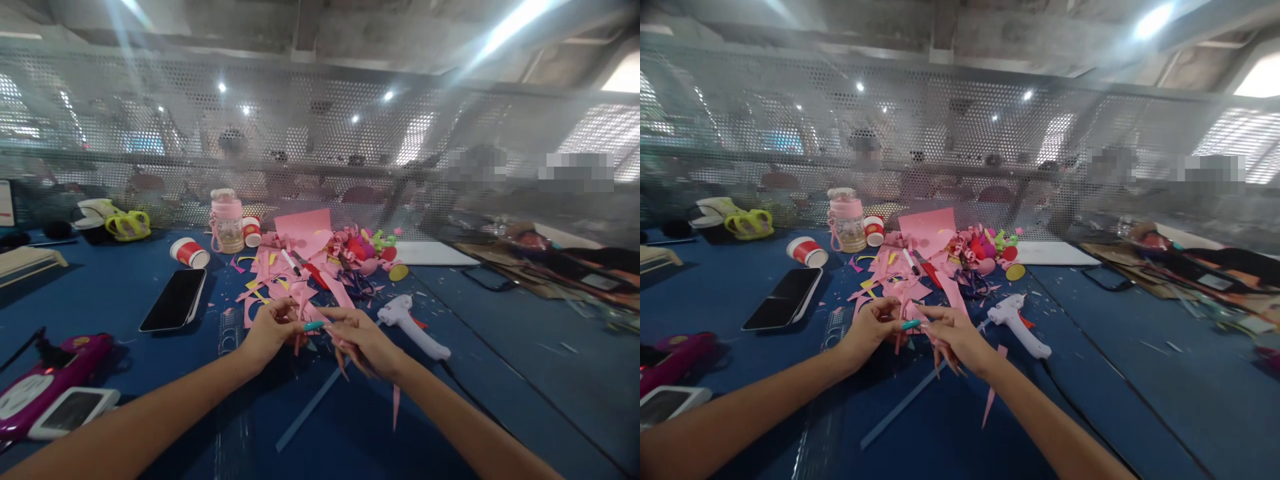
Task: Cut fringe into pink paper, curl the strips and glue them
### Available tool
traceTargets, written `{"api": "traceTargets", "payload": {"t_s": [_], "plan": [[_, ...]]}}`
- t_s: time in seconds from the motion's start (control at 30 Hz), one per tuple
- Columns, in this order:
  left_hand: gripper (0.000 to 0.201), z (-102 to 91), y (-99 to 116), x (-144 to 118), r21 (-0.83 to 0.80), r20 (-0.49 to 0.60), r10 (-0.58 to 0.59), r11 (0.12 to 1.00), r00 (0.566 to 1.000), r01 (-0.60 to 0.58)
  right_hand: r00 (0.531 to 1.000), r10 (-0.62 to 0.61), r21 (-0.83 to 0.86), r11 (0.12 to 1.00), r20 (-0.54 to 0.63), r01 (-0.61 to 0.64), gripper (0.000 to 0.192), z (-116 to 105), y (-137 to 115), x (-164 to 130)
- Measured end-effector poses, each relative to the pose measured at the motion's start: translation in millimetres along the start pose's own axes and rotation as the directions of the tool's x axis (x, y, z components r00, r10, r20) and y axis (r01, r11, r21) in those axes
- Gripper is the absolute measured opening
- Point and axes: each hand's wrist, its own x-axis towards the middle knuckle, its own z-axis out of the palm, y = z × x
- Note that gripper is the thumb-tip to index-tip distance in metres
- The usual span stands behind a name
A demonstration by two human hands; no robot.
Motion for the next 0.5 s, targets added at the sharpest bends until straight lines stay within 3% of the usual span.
{"api": "traceTargets", "payload": {"t_s": [0.2,0.37,0.5], "plan": [[0.048,0.5,0.8,-0.6,-0.035,-0.003,0.001,0.999,1.0,-0.001,0.994,-0.018,-0.018,1.0,-0.104,0.016,0.062,2.8,-2.0,3.1],[0.043,0.9,-0.8,-1.2,-0.029,0.066,-0.005,1.0,0.998,0.007,0.993,-0.008,-0.058,0.998,-0.115,0.001,0.058,7.4,-1.5,3.3],[0.037,0.9,-2.5,-2.3,-0.016,0.079,0.015,1.0,0.997,-0.014,0.991,-0.032,-0.125,0.992,-0.127,0.016,0.045,12.0,-2.7,3.0]]}}
